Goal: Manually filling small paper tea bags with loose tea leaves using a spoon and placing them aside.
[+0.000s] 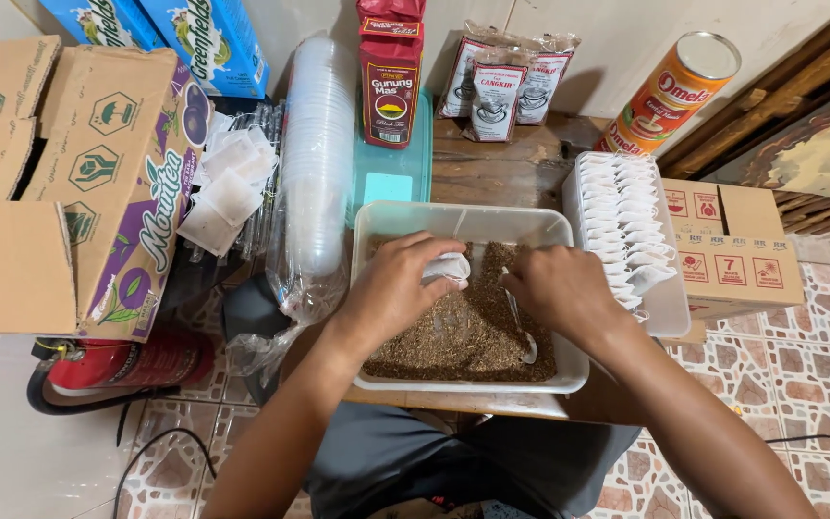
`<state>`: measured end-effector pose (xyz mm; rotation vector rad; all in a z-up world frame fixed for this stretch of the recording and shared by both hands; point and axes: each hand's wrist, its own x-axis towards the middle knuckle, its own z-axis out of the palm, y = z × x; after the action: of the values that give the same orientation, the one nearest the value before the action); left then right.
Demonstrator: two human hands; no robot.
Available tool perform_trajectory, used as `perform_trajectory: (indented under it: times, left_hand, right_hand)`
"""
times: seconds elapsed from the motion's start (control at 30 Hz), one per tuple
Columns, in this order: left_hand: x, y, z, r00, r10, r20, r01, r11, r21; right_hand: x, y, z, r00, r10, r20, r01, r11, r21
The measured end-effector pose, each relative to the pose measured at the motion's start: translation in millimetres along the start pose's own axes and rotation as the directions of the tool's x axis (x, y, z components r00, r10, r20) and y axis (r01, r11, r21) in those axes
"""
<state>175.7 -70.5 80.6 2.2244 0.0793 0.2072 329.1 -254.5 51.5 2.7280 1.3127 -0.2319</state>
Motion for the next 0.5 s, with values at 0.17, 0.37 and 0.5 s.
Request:
perform_trajectory:
  times: [0.17,0.37,0.5]
  left_hand:
    - [1,-7,2,1.0,-0.015,0.021,0.015,1.0,0.021]
    - [1,-7,0,1.0,0.011,0.016,-0.012,0.998,0.056]
    - [-1,-9,0,1.0,0.016,0.014,-0.017,0.998,0.063]
  right_hand:
    - [40,15,66,1.0,0.023,-0.003,-0.023,0.975,-0.223]
    - [46,0,48,0.995,0.086,0.055,-0.071,0.969,-0.235]
    - [44,-9,34,0.996,0.067,0.058,-0.055,0.981,-0.186]
